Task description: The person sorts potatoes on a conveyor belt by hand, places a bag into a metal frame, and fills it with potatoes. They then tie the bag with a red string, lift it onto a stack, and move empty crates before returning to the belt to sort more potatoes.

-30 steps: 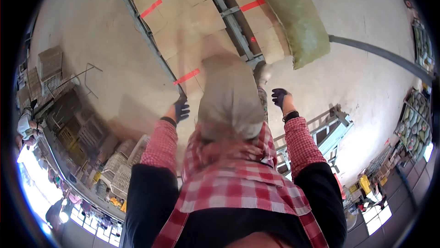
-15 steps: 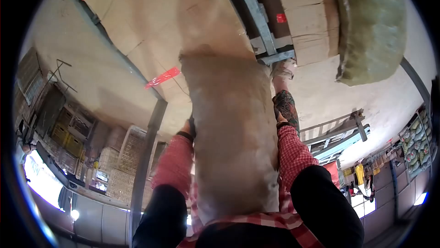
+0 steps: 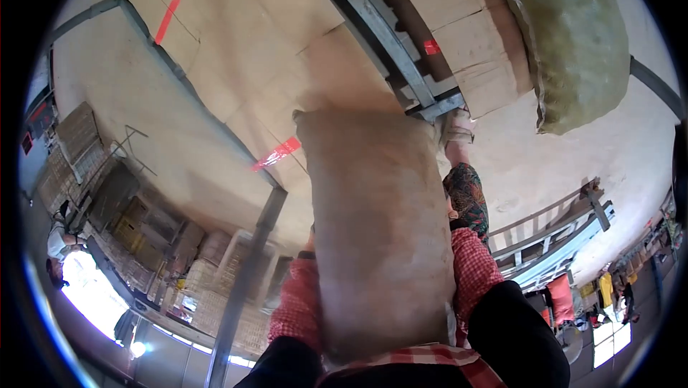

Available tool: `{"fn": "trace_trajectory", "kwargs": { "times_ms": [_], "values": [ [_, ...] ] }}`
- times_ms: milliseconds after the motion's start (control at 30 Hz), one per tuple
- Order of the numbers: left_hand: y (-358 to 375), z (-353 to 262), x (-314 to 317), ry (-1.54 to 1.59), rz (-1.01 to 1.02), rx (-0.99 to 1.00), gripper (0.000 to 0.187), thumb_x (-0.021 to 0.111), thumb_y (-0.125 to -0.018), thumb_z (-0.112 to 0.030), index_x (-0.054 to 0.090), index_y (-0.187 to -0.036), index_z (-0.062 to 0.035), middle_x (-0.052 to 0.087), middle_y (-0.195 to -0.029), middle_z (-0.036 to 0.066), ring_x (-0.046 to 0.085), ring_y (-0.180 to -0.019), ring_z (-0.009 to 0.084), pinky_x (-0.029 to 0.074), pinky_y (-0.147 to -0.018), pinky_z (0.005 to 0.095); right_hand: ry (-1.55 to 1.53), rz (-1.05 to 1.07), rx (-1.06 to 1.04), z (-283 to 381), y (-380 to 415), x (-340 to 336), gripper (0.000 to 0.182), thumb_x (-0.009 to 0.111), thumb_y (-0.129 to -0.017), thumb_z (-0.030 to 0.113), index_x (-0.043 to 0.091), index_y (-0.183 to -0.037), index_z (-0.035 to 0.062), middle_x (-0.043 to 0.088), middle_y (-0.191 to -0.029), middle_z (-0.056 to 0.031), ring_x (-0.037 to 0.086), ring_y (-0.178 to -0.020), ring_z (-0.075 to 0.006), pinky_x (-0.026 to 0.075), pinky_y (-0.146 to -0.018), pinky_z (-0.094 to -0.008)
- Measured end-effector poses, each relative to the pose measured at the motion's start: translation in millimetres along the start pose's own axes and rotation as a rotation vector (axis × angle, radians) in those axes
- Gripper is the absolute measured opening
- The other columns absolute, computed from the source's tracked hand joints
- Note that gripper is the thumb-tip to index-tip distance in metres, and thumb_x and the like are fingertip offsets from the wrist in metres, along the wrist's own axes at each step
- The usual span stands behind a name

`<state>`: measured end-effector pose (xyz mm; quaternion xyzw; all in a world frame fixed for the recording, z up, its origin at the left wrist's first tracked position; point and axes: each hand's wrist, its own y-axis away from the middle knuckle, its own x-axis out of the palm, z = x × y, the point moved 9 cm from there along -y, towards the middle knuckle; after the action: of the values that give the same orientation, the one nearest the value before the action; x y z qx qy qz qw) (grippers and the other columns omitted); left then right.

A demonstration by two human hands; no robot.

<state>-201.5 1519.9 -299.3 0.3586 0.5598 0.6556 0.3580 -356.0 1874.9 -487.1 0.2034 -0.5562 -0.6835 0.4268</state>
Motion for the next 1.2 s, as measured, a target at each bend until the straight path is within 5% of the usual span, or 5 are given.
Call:
{"fn": "trace_trajectory", "kwargs": {
  "times_ms": [333,533,733,933,1200],
  "values": [
    [11.3,-73.2,42.7,-0.047,0.031,0.227,0.065,0.038,-0.102,-0.056,0.043,-0.148,-0.0100,0.049,-0.148,0.010,0.048,-0.133,0.0309,0.039,-0.111,0.0466,0.087,0.254,-0.237,77.1,81.9,44.9,0.025,0.061,-0.093,0.012,0.065,-0.116,0.0020,0.070,-0.109,-0.0134,0.066,-0.095,-0.0223,0.053,-0.079,-0.0354],
    [-8.6,-196.7,182.5,0.060,0.232,0.545,0.065,0.039,-0.102,-0.056,0.044,-0.147,-0.0103,0.050,-0.147,0.009,0.048,-0.133,0.0305,0.039,-0.112,0.0463,0.303,0.346,-0.790,282.8,118.8,156.9,0.025,0.061,-0.094,0.011,0.065,-0.116,0.0002,0.070,-0.113,-0.0131,0.066,-0.098,-0.0198,0.053,-0.082,-0.0335],
    [-61.8,-293.3,314.3,0.266,0.389,0.691,0.064,0.040,-0.101,-0.055,0.045,-0.147,-0.0106,0.051,-0.147,0.009,0.049,-0.132,0.0301,0.039,-0.112,0.0461,0.602,0.164,-0.830,451.1,62.1,239.6,0.038,0.051,-0.104,0.021,0.059,-0.134,-0.0006,0.065,-0.126,-0.0046,0.058,-0.113,-0.0153,0.044,-0.099,-0.0270],
    [-74.1,-288.0,341.7,0.359,0.433,0.567,0.057,0.037,-0.103,-0.050,0.050,-0.143,-0.0104,0.057,-0.141,0.009,0.052,-0.129,0.0278,0.041,-0.111,0.0421,0.813,0.011,-1.466,398.2,108.0,215.0,0.034,0.064,-0.093,0.009,0.064,-0.127,0.0064,0.065,-0.128,-0.0165,0.060,-0.120,-0.0312,0.045,-0.104,-0.0365],
    [-70.0,-238.7,309.0,0.157,0.077,0.595,0.061,0.033,-0.105,-0.050,0.042,-0.149,-0.0094,0.048,-0.150,0.006,0.045,-0.137,0.0280,0.034,-0.116,0.0424,0.496,-0.274,-0.566,252.6,99.0,2.0,0.032,0.057,-0.102,0.012,0.060,-0.132,-0.0003,0.067,-0.122,-0.0084,0.059,-0.110,-0.0155,0.048,-0.094,-0.0282]
  ]
}}
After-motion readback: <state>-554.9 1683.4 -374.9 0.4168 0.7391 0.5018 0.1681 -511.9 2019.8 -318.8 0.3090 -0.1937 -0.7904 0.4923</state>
